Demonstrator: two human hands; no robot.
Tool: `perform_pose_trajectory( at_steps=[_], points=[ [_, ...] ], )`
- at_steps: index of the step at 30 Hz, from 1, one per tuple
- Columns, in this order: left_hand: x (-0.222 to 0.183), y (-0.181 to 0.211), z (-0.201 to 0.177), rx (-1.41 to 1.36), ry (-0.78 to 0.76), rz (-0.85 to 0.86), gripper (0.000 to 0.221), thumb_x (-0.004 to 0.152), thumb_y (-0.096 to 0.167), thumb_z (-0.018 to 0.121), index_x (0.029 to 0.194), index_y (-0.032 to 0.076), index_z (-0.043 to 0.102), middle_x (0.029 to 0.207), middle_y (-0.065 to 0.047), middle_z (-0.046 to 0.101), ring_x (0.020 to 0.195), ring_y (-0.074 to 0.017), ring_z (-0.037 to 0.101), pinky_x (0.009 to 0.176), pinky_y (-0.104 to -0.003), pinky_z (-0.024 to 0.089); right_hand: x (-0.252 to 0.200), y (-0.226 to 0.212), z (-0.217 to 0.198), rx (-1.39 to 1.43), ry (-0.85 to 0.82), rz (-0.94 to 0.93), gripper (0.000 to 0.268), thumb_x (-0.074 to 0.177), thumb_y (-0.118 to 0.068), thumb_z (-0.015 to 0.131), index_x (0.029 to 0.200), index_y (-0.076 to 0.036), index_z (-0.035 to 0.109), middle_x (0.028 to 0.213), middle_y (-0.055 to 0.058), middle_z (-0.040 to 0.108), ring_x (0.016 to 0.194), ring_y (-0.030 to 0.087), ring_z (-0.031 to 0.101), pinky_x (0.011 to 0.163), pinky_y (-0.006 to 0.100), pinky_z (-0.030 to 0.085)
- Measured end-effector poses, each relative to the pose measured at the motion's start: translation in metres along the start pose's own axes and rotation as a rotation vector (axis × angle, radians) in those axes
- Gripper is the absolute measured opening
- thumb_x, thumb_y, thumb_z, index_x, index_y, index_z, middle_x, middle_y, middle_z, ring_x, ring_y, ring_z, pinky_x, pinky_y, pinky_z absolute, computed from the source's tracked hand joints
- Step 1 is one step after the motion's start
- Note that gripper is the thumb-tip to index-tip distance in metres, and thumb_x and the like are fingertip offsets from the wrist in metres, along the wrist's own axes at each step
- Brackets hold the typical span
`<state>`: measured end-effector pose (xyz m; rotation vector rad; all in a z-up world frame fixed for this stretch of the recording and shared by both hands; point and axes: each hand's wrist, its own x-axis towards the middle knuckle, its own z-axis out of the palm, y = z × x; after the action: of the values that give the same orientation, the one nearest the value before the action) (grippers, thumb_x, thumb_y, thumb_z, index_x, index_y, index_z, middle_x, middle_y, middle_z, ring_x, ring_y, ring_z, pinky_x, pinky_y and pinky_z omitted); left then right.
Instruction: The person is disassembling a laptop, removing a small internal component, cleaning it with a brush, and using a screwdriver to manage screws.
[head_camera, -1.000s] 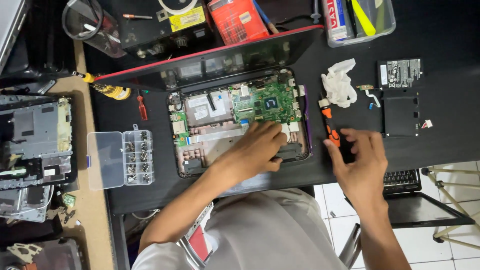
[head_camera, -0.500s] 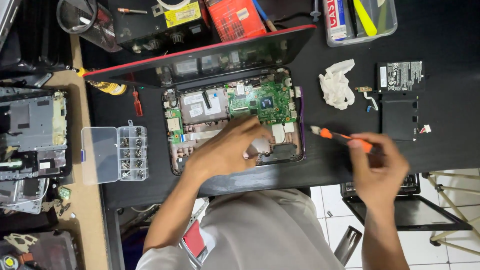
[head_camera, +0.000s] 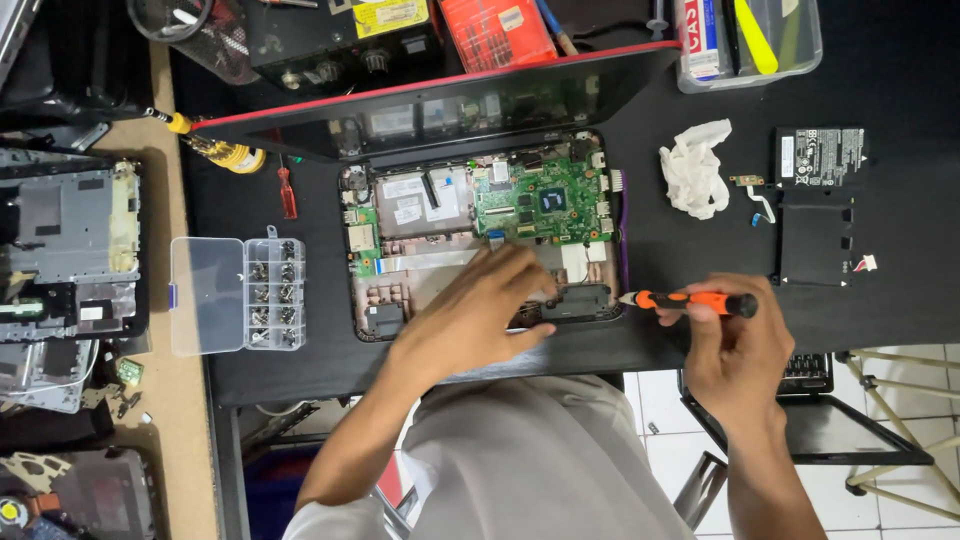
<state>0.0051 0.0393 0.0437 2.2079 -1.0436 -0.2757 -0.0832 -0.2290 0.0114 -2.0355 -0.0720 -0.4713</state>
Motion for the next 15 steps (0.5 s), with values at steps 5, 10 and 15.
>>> perform_pose_trajectory(
  at_steps=[5,10,15],
  points=[
    [-0.004,-0.006,0.016,0.060,-0.032,-0.002,0.027,0.097,0.028,0.069,0.112,0.006,0.068,0.108,-0.006,0.060,0.107,-0.0262,0.055,0.091,-0.041,0.044,0.003,-0.008,0.006,-0.105,-0.056,-0.006,0.022,0.109,-0.016,0.052,0.111,0.005,0.060,0.108,0.021,0.058,0.074,0.024,0.074,0.056,0.024,0.054],
    [-0.009,-0.014,0.038,0.134,0.001,0.045,0.017,0.100,0.024,0.067,0.099,0.007,0.070,0.099,-0.005,0.060,0.099,-0.0265,0.055,0.093,-0.043,0.046,0.007,-0.020,0.013,-0.096,-0.002,0.076,0.017,0.111,-0.008,0.052,0.105,0.007,0.056,0.107,0.021,0.058,0.071,0.026,0.075,0.046,0.024,0.048],
    [-0.013,-0.004,0.045,0.342,0.066,0.141,0.015,0.102,0.013,0.066,0.093,0.001,0.064,0.098,-0.012,0.058,0.096,-0.0307,0.054,0.087,-0.042,0.050,0.010,-0.025,0.016,0.077,0.066,0.361,0.014,0.116,-0.010,0.050,0.107,0.001,0.049,0.079,0.019,0.064,0.067,0.029,0.076,0.053,0.029,0.055]
  ],
)
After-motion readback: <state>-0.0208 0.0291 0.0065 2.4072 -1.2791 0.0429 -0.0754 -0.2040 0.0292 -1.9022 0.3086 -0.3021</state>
